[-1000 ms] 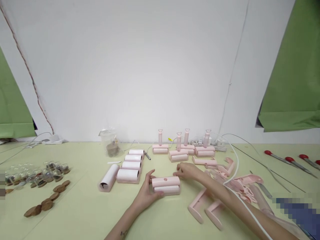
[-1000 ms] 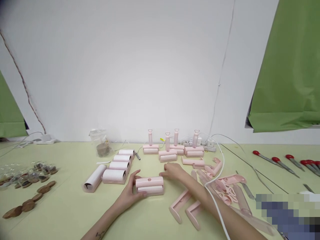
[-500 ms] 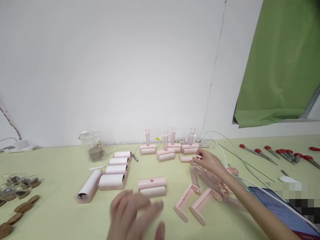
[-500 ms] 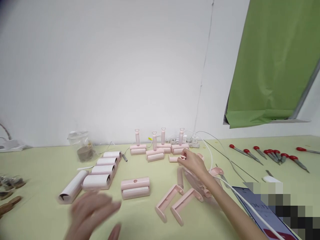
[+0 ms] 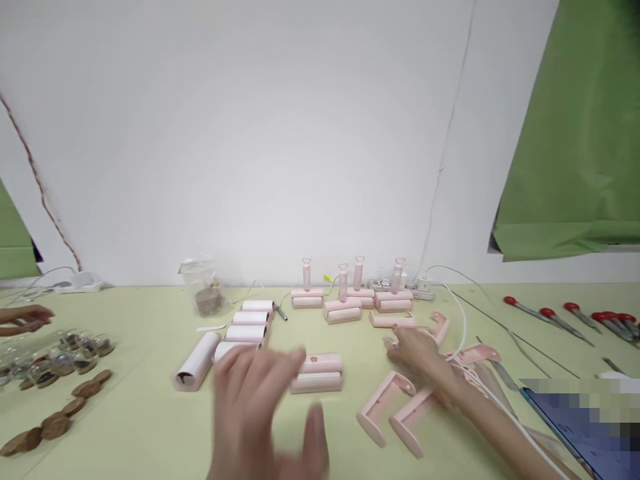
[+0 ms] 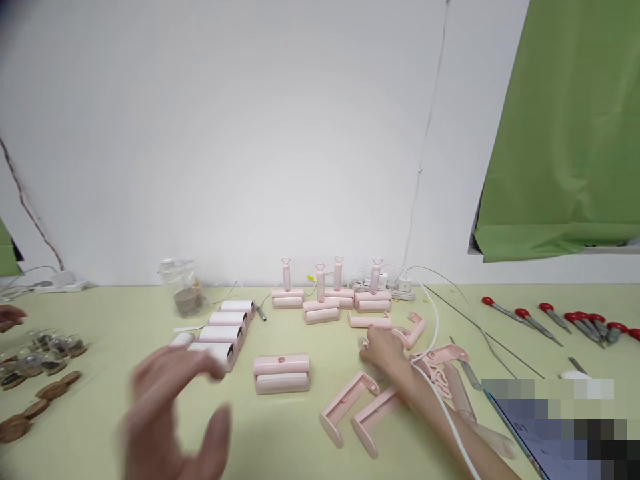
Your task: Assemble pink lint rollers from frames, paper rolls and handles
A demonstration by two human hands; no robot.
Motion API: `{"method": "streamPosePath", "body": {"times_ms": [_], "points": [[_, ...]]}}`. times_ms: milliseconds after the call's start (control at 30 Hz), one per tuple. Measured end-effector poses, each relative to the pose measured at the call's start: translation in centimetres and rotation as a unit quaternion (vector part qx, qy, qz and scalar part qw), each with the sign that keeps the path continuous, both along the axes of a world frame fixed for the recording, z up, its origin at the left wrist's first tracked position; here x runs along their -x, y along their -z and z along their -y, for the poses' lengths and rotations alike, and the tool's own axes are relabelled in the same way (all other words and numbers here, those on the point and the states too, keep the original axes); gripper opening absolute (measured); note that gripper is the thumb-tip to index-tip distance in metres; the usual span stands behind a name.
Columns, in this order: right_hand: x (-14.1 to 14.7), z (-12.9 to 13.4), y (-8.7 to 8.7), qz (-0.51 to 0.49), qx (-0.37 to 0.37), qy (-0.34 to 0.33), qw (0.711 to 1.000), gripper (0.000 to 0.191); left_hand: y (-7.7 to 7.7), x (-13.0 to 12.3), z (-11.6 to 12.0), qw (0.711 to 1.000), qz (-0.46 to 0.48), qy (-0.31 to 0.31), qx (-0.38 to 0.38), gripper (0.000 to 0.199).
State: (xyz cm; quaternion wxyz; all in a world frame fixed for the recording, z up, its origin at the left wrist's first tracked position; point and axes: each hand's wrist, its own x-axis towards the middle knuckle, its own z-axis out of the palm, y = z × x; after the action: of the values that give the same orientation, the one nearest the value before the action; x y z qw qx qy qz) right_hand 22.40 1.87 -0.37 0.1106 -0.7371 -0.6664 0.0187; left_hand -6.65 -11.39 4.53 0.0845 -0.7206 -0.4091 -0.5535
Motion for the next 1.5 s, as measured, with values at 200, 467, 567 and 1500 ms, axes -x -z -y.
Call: {"method": "streamPosePath", "body": {"times_ms": [200, 467, 567, 1500], "points": [[0.6, 0.1, -3.0, -0.106, -0.032, -0.102, 0.989, 0.034, 5.7, -1.1, -8.8, 0.956, 0.081, 0.06, 0.274, 0.028], [7.2, 1.2, -7.5, 0.007, 0.06, -0.358, 0.932, 0.029, 9.7, -1.1, -8.9, 0.895, 0.184, 0.155, 0.377, 0.025], [9.6, 0.7, -8.8, 0.084, 0.076, -0.371, 0.922, 0.016, 9.4, -1.1, -9.1, 0.88, 0.205, 0.172, 0.393, 0.027], [16.5, -4.8, -11.3, 0.165, 0.42, -0.299, 0.841, 0.033, 10.0, -0.9, -9.6, 0.868, 0.228, 0.184, 0.401, 0.028]]}}
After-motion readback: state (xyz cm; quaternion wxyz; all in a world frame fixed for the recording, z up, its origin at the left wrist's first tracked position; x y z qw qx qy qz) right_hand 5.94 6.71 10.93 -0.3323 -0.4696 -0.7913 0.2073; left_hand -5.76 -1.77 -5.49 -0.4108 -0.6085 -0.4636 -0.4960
